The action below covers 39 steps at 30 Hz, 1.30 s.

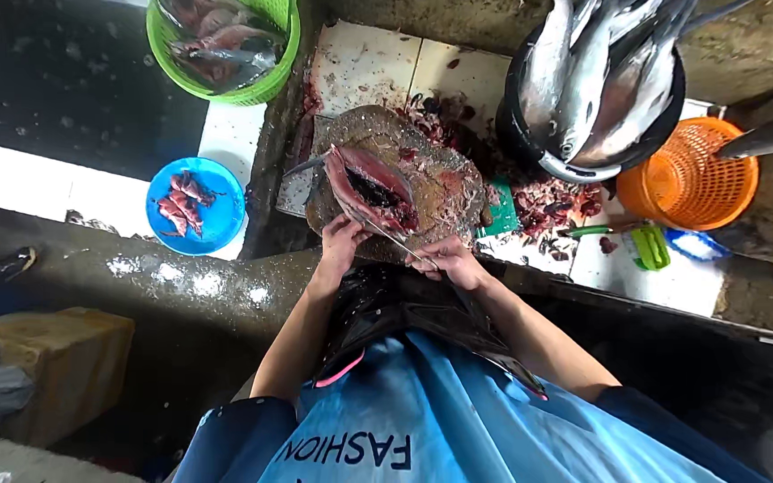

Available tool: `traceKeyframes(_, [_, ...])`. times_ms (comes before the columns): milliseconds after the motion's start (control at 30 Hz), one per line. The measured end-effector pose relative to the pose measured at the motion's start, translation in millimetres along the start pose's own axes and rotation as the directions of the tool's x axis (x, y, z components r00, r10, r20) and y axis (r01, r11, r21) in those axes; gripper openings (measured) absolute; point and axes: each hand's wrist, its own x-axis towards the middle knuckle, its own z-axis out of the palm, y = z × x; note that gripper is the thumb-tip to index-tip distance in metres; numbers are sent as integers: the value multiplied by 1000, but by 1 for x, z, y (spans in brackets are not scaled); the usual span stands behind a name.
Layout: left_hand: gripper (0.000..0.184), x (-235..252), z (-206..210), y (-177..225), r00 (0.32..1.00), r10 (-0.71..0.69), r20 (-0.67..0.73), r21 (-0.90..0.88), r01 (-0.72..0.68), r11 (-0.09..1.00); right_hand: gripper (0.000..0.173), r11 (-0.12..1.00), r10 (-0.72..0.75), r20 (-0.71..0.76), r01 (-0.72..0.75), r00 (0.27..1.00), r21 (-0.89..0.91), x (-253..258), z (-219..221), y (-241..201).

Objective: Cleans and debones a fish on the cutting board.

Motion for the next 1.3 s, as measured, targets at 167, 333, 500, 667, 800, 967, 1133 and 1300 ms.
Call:
traceKeyframes(167, [22,0,6,3,1000,10,0,-28,-10,1000,19,998,21,-33,-19,999,62,14,15,17])
traceKeyframes(333, [21,2,5,5,1000,-9,0,-43,9,999,24,920,-98,-36,76,995,-385,23,22,26])
traceKeyframes(500, [18,4,6,9,999,-46,-12,-23,46,999,44,464,-61,-42,-9,997,-886,23,22,-3])
traceKeyframes(667, [27,10,8,7,995,-87,-52,35,89,995,44,308,-42,-38,-23,998,-951,30,27,-4])
traceKeyframes(800, [22,12,9,5,991,-110,-73,51,114,992,39,313,-17,-35,-28,999,-949,33,30,-4])
traceKeyframes(967, [27,12,6,6,992,-112,-51,88,116,989,38,302,-17,-25,-18,1000,-953,37,30,-4])
traceKeyframes(1133, [25,11,13,8,994,-98,-46,109,102,989,40,304,7,-22,-23,1000,-953,42,34,-8])
traceKeyframes(1300, [29,9,12,-2,996,-82,-21,95,84,992,40,328,-32,-5,5,999,-945,47,37,-7])
